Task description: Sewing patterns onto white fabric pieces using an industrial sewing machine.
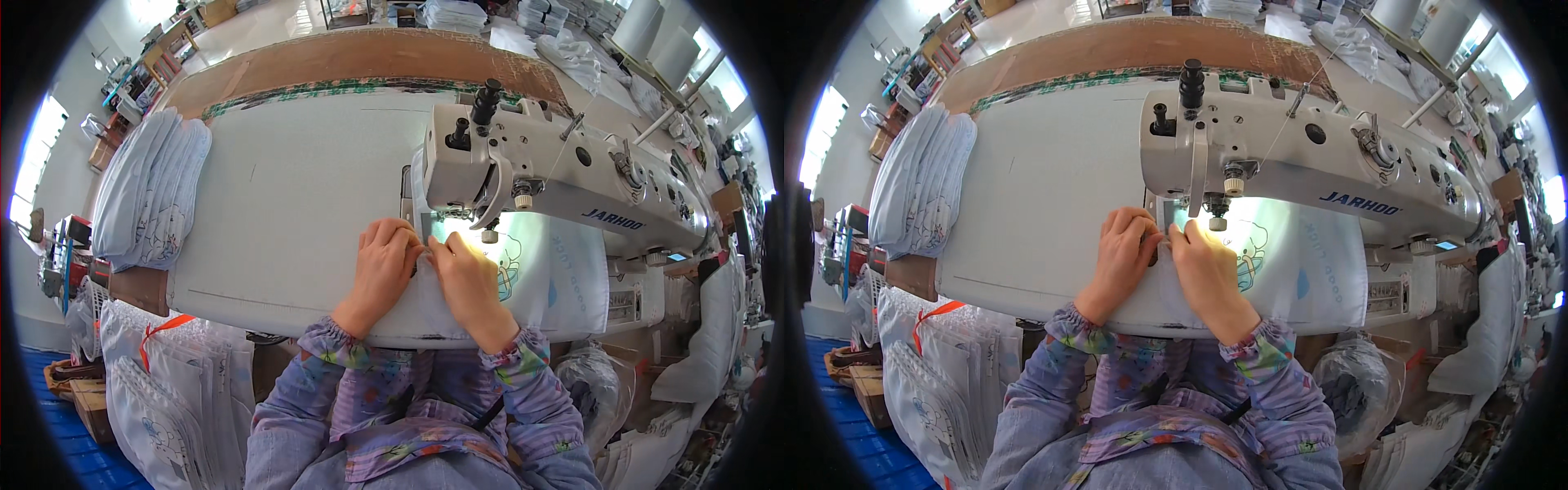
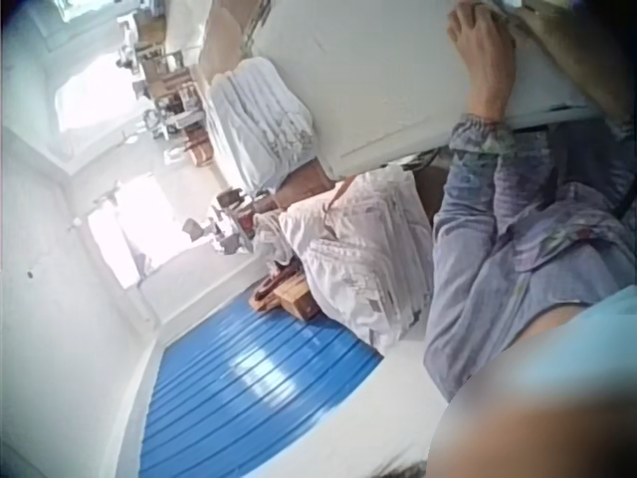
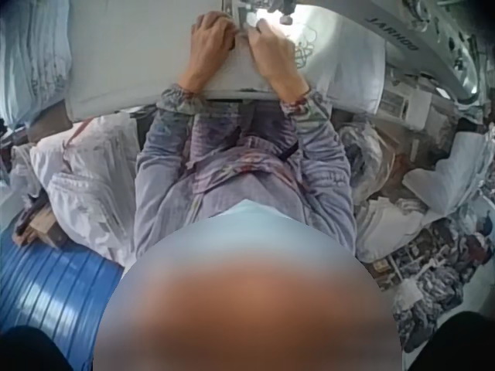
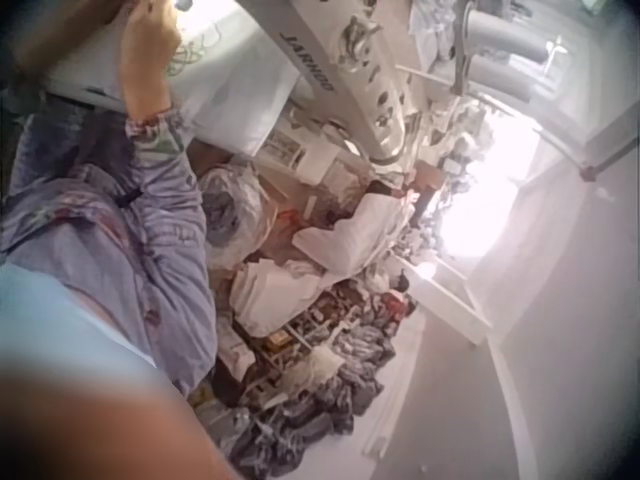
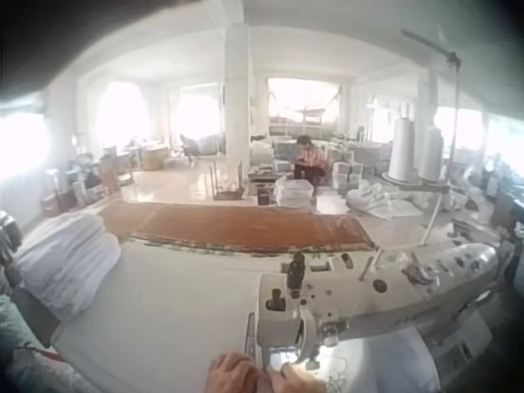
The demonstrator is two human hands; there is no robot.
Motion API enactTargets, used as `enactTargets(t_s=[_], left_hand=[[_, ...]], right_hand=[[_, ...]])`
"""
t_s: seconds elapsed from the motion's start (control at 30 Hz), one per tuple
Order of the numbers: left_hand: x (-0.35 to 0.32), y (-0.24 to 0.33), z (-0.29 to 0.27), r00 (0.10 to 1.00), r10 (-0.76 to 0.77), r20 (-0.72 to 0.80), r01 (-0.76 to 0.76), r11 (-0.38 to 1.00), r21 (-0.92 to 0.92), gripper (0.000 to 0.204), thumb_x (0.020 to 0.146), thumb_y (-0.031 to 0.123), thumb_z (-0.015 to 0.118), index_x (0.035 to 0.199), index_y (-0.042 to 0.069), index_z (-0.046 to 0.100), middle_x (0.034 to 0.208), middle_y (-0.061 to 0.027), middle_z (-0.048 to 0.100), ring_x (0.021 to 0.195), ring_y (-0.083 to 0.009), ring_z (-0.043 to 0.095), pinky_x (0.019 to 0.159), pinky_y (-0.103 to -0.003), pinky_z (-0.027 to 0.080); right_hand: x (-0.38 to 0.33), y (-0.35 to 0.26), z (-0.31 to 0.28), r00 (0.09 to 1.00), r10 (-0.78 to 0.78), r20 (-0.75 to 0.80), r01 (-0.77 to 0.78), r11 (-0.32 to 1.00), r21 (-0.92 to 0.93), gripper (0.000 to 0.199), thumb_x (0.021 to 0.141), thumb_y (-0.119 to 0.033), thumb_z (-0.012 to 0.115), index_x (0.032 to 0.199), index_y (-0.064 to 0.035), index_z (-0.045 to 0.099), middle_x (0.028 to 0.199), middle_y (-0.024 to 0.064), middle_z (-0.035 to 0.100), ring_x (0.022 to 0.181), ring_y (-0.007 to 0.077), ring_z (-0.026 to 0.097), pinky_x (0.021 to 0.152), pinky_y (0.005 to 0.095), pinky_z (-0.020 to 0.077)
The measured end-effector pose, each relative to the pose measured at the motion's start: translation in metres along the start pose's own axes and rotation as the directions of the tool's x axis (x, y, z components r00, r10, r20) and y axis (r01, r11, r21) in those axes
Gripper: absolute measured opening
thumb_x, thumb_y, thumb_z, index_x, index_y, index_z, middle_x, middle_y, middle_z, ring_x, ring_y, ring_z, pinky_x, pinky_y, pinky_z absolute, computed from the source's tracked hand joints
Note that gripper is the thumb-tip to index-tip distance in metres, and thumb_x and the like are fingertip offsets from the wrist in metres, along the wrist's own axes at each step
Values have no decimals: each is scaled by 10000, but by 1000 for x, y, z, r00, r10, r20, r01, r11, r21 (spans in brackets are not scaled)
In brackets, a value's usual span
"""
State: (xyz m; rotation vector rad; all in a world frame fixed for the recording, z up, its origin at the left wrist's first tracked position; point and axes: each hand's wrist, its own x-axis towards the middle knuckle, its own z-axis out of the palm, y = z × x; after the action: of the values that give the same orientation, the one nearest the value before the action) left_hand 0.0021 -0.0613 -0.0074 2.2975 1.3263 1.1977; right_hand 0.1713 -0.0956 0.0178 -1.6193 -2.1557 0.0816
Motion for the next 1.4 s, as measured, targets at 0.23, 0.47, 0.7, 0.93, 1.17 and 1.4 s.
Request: enactTargets(t_s=[0.23, 0.47, 0.7, 0.93, 1.17, 1.4], left_hand=[[-1, 7, -16, 1000, -13, -24, 16, 991, 133, 364, 843, 257, 796, 1154, 108, 683, 1254, -67, 611, 1285, -305, 520, 1151, -564, 312], [-3, 20, -10, 966, 77, 247, -140, 958, 252, 536, 820, 501, 783, 1203, 132, 712, 1288, -33, 599, 1406, -281, 441, 1231, -667, 121], [10, 1, -7, 970, 95, 225, -153, 955, 256, 490, 829, 492, 782, 1170, 141, 753, 1308, -27, 589, 1420, -267, 417, 1230, -676, 101], [32, -11, -6, 967, 143, 212, -192, 953, 234, 371, 846, 426, 784, 1074, 132, 774, 1272, -39, 616, 1376, -272, 470, 1213, -691, 141], [125, -76, 36, 985, -169, -34, 172, 979, 111, 184, 877, 264, 741, 881, 80, 747, 1185, -91, 656, 1194, -319, 586, 1166, -522, 343], [160, -117, 79, 977, -75, -199, 126, 959, 255, 264, 840, 312, 743, 811, 51, 768, 1183, -114, 679, 1200, -335, 594, 1074, -452, 418]], right_hand=[[-74, 26, -57, 940, 310, -139, -291, 946, 142, 372, 865, -159, 787, 1223, -86, 712, 966, 111, 582, 821, 300, 635, 726, 406, 518], [-114, 25, -69, 928, 355, 111, -371, 911, 181, 631, 759, -195, 883, 1327, -33, 662, 943, 106, 575, 804, 266, 625, 736, 386, 522], [-100, 32, -64, 929, 331, 163, -360, 910, 205, 597, 762, -166, 880, 1310, -41, 680, 905, 96, 579, 763, 239, 620, 694, 365, 521], [-89, 39, -59, 940, 313, 137, -338, 910, 240, 579, 775, -156, 873, 1311, -45, 684, 892, 100, 587, 760, 240, 616, 694, 365, 520], [-85, 43, -58, 939, 317, 135, -342, 906, 251, 578, 765, -137, 880, 1303, -44, 691, 876, 107, 588, 739, 238, 607, 682, 366, 520], [-52, 77, -58, 964, 208, 167, -244, 942, 232, 599, 757, -131, 863, 1328, -89, 686, 905, 99, 614, 775, 272, 620, 712, 397, 527]])
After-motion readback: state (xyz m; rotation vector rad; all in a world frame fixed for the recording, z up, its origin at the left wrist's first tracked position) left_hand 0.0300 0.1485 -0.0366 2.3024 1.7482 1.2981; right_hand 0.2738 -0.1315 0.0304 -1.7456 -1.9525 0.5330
